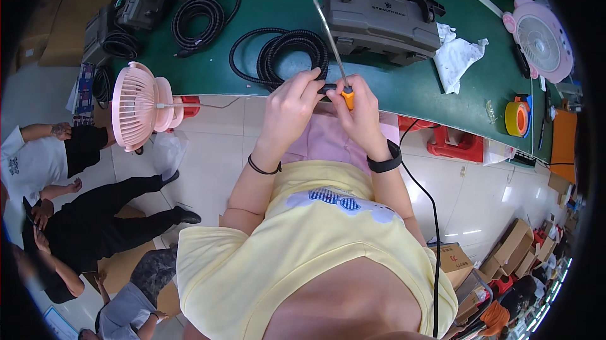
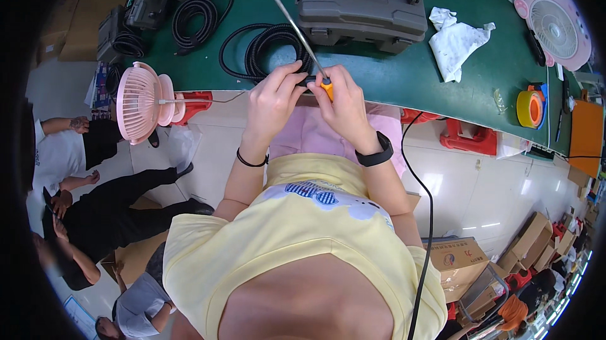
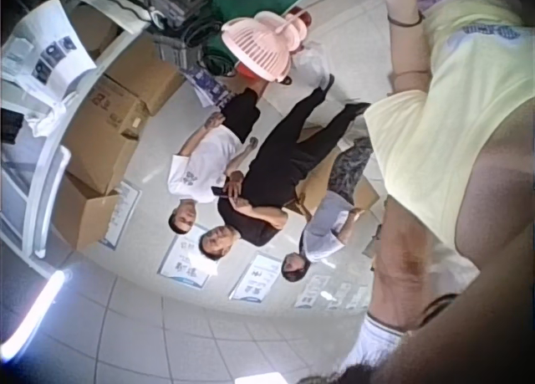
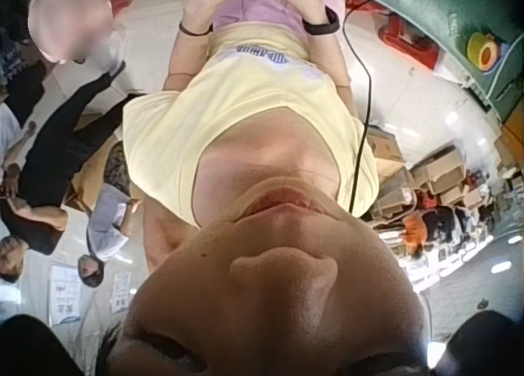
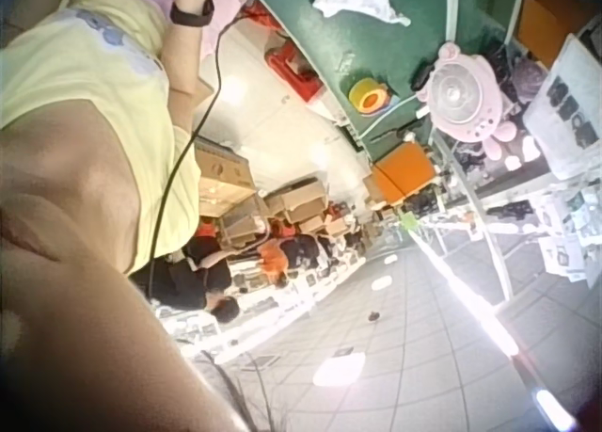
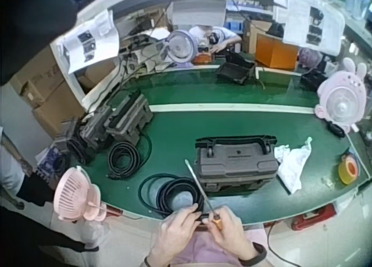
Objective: Assembling or inspecting an electronic enclosure using a screwdriver.
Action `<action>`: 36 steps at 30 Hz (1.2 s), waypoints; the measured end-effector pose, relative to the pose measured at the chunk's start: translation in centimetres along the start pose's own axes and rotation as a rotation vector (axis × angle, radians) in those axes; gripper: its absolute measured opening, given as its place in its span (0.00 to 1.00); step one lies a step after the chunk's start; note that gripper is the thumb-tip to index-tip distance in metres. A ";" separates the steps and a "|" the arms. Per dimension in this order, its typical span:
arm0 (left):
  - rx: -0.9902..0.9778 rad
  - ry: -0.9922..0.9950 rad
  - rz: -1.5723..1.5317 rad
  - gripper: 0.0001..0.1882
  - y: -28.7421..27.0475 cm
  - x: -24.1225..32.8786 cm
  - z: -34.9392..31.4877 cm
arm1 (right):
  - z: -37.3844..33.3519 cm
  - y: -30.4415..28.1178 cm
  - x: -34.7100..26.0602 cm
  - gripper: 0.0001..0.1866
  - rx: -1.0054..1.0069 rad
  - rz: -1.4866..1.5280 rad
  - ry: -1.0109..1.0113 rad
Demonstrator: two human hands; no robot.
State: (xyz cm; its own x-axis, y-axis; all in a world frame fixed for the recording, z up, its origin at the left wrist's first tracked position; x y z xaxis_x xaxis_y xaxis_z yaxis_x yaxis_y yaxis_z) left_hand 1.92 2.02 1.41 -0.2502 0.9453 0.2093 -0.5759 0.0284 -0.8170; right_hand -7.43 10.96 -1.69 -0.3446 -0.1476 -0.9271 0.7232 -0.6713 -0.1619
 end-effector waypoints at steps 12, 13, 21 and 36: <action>-0.280 0.064 -0.071 0.10 -0.4 -0.9 1.9 | 0.5 -0.5 0.5 0.17 -0.041 0.131 -0.006; -0.308 0.066 -0.069 0.10 -0.2 -0.8 1.8 | 0.3 -0.5 0.8 0.16 -0.058 0.140 0.028; -0.284 0.101 -0.006 0.11 -0.4 0.0 1.9 | 0.2 -0.1 -0.3 0.13 -0.064 -0.026 -0.095; -0.046 0.153 0.030 0.13 -1.9 0.8 1.0 | 1.0 0.5 -1.0 0.12 -0.035 0.066 0.083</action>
State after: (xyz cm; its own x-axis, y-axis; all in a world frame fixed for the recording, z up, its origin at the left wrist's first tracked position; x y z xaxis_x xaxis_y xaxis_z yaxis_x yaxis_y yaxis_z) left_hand 2.03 2.44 3.65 -0.1437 0.9843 0.1028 -0.5331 0.0105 -0.8460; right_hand -7.32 9.99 -0.47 -0.2457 -0.1296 -0.9606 0.7641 -0.6357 -0.1096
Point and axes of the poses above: each hand's wrist, its own z-axis towards the middle knuckle, its own y-axis out of the palm, x = y × z, the point moved 9 cm from there along z, towards the middle knuckle, and after that the axes turned 14 degrees about z, right-handed, at the moved point
